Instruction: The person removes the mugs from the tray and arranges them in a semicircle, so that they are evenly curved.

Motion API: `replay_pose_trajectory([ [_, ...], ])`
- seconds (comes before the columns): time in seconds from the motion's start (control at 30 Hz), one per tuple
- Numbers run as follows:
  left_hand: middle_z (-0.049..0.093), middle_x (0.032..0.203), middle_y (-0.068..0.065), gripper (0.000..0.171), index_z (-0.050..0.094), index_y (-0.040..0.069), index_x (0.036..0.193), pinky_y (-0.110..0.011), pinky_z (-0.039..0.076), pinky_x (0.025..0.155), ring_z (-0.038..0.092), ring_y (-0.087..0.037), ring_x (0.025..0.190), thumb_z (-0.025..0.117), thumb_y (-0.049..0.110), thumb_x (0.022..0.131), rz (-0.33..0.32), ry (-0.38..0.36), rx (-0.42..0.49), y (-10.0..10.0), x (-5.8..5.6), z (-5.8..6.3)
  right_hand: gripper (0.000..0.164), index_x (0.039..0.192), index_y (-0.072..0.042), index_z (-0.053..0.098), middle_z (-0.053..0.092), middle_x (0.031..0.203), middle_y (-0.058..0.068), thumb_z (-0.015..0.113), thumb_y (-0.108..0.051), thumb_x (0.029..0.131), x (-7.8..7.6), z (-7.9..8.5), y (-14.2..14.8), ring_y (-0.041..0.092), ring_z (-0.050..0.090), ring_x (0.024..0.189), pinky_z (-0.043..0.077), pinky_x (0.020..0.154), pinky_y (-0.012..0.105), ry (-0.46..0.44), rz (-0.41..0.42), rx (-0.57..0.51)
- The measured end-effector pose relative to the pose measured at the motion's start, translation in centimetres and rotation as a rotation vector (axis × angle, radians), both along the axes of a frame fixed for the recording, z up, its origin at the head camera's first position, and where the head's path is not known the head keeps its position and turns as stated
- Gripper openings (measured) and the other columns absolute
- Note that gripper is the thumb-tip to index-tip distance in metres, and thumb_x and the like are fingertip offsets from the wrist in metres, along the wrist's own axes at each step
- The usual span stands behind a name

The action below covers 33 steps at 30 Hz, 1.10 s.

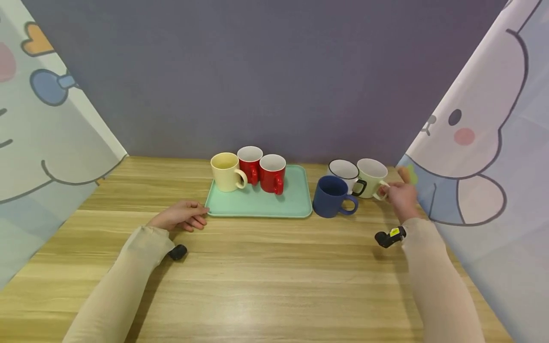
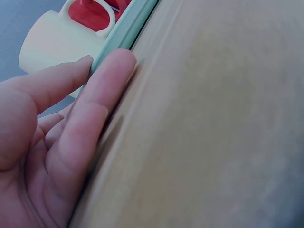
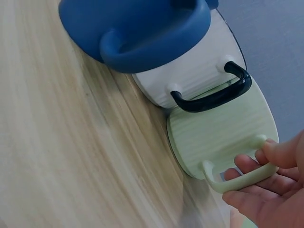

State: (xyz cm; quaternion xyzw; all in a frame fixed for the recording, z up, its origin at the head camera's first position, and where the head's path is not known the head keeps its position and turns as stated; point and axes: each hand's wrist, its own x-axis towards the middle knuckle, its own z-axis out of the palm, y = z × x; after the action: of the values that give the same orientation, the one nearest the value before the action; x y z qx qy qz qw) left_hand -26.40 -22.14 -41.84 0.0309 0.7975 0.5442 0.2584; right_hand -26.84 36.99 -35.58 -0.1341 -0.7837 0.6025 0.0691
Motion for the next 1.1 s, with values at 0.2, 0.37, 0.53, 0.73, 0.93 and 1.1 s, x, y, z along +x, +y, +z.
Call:
replay_pose_trajectory([
  [0.2,0.070,0.085,-0.004,0.029,0.061,0.002,0.103,-0.027,0.056,0.062,0.071,-0.012,0.074,0.057,0.031,0.103,-0.022,0.002,0.001,0.1,-0.1,0.0,0.031,0.078,-0.014,0.062,0.067,0.065,-0.012,0.048,0.001,0.100,0.5,-0.2,0.5,-0.001,0.065,0.063,0.053,0.062,0.016,-0.010,0.069,-0.068],
  [0.37,0.070,0.085,-0.004,0.028,0.061,0.003,0.104,-0.028,0.056,0.062,0.071,-0.012,0.074,0.057,0.030,0.103,-0.007,-0.003,0.005,0.0,-0.2,-0.2,0.016,0.098,0.000,0.064,0.064,0.070,-0.020,0.052,-0.008,0.101,0.8,-0.2,0.8,-0.004,0.062,0.068,0.053,0.065,0.015,-0.009,0.108,0.079],
  [0.53,0.070,0.086,-0.004,0.028,0.061,0.003,0.104,-0.027,0.056,0.062,0.071,-0.012,0.074,0.057,0.030,0.103,-0.004,-0.005,0.000,0.1,-0.3,-0.1,0.049,0.127,0.022,0.048,0.056,0.073,-0.026,0.056,-0.019,0.101,0.9,-0.2,1.1,-0.005,0.058,0.068,0.053,0.066,0.016,0.008,0.105,0.285],
  [0.73,0.071,0.087,-0.004,0.029,0.061,0.003,0.103,-0.027,0.056,0.063,0.071,-0.012,0.075,0.058,0.032,0.103,-0.009,0.009,-0.003,0.3,-0.3,0.1,0.054,0.132,0.021,0.044,0.051,0.077,-0.031,0.054,-0.022,0.102,1.2,-0.1,1.8,-0.009,0.055,0.068,0.052,0.063,0.014,0.074,0.065,0.334],
  [0.93,0.071,0.086,-0.004,0.028,0.060,0.003,0.103,-0.027,0.056,0.062,0.071,-0.012,0.074,0.057,0.031,0.103,-0.010,0.002,-0.007,0.2,-0.2,-0.1,0.047,0.127,0.019,0.048,0.052,0.076,-0.032,0.055,-0.019,0.101,1.9,0.9,1.4,-0.012,0.055,0.066,0.050,0.063,0.011,0.135,-0.001,0.320],
  [1.1,0.070,0.086,-0.004,0.029,0.060,0.002,0.104,-0.027,0.056,0.062,0.071,-0.012,0.074,0.057,0.030,0.104,-0.001,0.012,-0.004,0.1,0.1,-0.1,0.027,0.116,0.007,0.056,0.059,0.076,-0.027,0.059,-0.013,0.099,2.0,2.0,-0.6,-0.009,0.060,0.064,0.052,0.061,0.012,0.215,-0.009,0.274],
])
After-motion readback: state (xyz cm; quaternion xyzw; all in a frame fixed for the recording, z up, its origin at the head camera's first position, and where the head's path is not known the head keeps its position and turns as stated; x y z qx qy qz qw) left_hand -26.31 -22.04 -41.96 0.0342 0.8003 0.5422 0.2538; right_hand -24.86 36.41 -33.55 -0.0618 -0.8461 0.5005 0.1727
